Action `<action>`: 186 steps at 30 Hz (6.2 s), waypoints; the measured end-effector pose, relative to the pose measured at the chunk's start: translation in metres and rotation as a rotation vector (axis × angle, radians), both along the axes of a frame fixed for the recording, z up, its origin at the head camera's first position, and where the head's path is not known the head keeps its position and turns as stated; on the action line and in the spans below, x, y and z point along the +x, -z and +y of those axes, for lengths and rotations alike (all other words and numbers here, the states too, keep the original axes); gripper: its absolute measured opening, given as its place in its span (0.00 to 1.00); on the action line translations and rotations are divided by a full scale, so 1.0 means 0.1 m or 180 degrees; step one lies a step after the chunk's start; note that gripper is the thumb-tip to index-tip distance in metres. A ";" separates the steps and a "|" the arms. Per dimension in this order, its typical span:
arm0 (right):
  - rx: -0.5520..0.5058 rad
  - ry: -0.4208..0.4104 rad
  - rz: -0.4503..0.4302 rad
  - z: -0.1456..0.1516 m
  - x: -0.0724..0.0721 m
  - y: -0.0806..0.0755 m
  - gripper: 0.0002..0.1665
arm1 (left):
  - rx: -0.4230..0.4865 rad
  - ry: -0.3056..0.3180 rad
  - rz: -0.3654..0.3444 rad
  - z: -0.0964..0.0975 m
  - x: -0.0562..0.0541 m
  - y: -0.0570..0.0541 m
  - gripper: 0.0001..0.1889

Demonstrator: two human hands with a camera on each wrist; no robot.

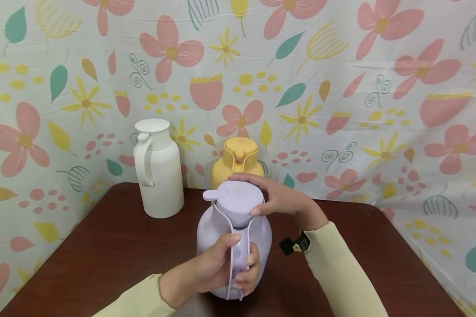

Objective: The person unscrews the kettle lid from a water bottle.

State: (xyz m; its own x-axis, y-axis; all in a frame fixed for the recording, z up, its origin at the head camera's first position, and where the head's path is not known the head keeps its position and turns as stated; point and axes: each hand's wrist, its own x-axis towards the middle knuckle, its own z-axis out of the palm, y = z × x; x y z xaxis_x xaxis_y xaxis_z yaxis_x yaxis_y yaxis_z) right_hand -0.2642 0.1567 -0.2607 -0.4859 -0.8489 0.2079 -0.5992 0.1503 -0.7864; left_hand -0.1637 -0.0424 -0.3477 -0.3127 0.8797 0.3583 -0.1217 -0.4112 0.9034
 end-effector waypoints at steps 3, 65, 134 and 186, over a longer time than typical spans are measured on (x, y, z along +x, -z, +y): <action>0.0084 -0.0230 -0.0105 0.01 -0.08 -0.03 0.57 | 0.0016 0.0008 -0.0003 0.01 0.00 0.00 0.24; -0.0506 0.0072 -0.0421 0.03 0.04 0.16 0.55 | 0.0021 0.0041 0.0026 0.01 -0.04 -0.02 0.24; 0.0228 -0.0391 -0.0161 0.13 -0.11 -0.12 0.57 | -0.0056 0.0066 -0.0052 0.02 -0.03 -0.02 0.24; -0.0809 0.1903 -0.0213 -0.25 0.85 0.26 0.68 | -0.0077 -0.0007 -0.0059 -0.02 -0.04 -0.02 0.25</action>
